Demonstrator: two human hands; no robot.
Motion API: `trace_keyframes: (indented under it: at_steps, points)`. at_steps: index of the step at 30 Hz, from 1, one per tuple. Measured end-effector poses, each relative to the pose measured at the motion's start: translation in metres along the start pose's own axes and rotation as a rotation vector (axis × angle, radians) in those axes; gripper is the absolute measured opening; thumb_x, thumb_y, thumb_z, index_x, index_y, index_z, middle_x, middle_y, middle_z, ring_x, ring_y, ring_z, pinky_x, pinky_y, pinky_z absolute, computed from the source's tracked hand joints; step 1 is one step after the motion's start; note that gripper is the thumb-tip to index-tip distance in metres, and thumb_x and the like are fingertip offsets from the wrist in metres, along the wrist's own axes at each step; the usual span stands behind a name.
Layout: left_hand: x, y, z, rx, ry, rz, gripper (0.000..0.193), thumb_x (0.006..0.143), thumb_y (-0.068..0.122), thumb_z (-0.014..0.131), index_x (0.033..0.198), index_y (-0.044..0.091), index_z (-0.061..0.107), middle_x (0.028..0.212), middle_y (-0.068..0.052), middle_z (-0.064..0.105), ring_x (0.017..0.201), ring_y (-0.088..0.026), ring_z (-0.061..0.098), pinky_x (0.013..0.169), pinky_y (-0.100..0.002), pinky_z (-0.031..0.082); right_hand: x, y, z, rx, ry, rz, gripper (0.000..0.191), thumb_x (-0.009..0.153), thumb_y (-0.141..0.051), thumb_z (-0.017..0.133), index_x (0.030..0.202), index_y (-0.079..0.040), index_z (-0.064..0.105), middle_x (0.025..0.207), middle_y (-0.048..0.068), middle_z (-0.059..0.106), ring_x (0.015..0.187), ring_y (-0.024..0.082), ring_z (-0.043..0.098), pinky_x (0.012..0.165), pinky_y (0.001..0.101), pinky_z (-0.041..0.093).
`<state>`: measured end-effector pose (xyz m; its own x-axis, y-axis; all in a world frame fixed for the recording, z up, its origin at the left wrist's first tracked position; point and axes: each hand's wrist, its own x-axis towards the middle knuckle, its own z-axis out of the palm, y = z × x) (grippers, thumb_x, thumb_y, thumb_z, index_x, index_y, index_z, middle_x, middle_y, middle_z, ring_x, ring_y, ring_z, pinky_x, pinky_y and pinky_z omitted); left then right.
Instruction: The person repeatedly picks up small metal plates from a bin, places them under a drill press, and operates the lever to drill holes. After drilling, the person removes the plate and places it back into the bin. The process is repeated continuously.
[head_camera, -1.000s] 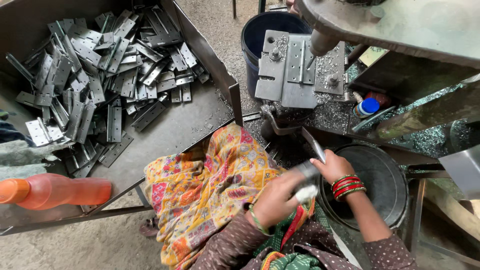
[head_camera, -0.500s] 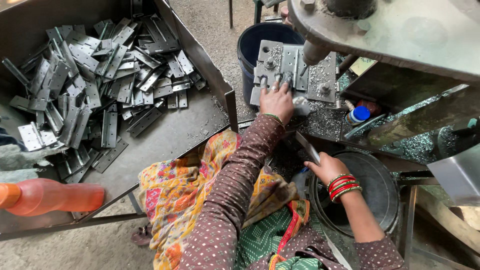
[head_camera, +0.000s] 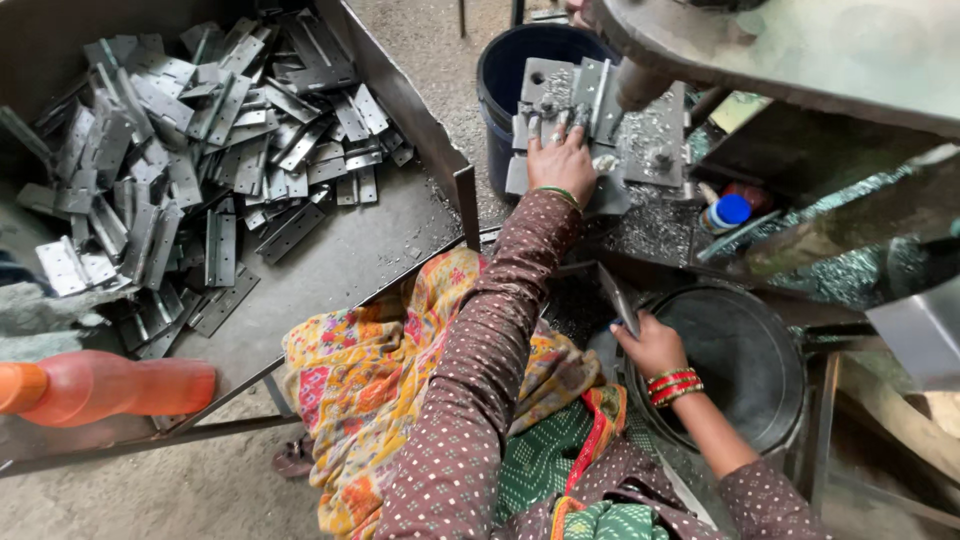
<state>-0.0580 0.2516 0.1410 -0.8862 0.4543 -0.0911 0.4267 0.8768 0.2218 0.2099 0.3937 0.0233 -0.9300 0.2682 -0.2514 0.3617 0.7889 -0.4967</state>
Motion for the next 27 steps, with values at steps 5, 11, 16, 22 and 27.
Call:
trace_keyframes:
  at_steps: [5, 11, 16, 22, 27]
  points:
    - [0.008, -0.001, 0.004, -0.008, 0.081, -0.014, 0.043, 0.099, 0.021, 0.034, 0.125, 0.016, 0.069, 0.156, 0.001, 0.043, 0.145, -0.02, 0.037, 0.119, -0.057, 0.019, 0.033, 0.014, -0.018, -0.24, -0.128, 0.084, 0.053, 0.088, -0.054, 0.068, 0.099, -0.002, 0.062, 0.087, 0.026, 0.072, 0.085, 0.046, 0.07, 0.078, 0.054, 0.055]
    - [0.011, 0.002, -0.002, -0.032, 0.047, -0.026, 0.043, 0.102, 0.022, 0.033, 0.124, 0.018, 0.07, 0.159, 0.002, 0.041, 0.147, -0.02, 0.037, 0.121, -0.055, 0.018, 0.012, 0.016, 0.026, -0.197, 0.03, 0.046, 0.051, 0.093, -0.054, 0.062, 0.1, -0.004, 0.063, 0.085, 0.027, 0.071, 0.081, 0.046, 0.071, 0.074, 0.0544, 0.056]
    - [0.011, 0.001, -0.001, 0.026, 0.045, -0.002, 0.042, 0.102, 0.024, 0.035, 0.123, 0.019, 0.071, 0.157, 0.0, 0.043, 0.15, -0.02, 0.032, 0.125, -0.057, 0.011, 0.02, 0.016, 0.021, -0.123, -0.015, 0.075, 0.053, 0.091, -0.053, 0.064, 0.101, -0.001, 0.062, 0.085, 0.028, 0.071, 0.082, 0.049, 0.069, 0.073, 0.0556, 0.055]
    - [0.004, -0.005, -0.006, -0.11, 0.041, 0.063, 0.026, 0.085, 0.026, 0.061, 0.105, 0.015, 0.073, 0.136, -0.001, 0.057, 0.116, -0.016, 0.061, 0.108, -0.052, 0.037, 0.021, 0.02, 0.02, -0.065, 0.008, 0.037, 0.057, 0.089, -0.056, 0.065, 0.106, -0.001, 0.061, 0.087, 0.028, 0.07, 0.084, 0.051, 0.068, 0.072, 0.0556, 0.054]
    - [-0.067, -0.043, -0.001, -0.044, 0.876, 0.217, 0.036, 0.077, 0.023, 0.064, 0.111, 0.012, 0.069, 0.12, -0.003, 0.065, 0.115, -0.022, 0.064, 0.109, -0.046, 0.047, 0.022, 0.03, 0.009, -0.043, 0.033, -0.149, 0.053, 0.088, -0.06, 0.07, 0.103, -0.009, 0.075, 0.089, 0.02, 0.074, 0.081, 0.041, 0.069, 0.071, 0.0472, 0.053]
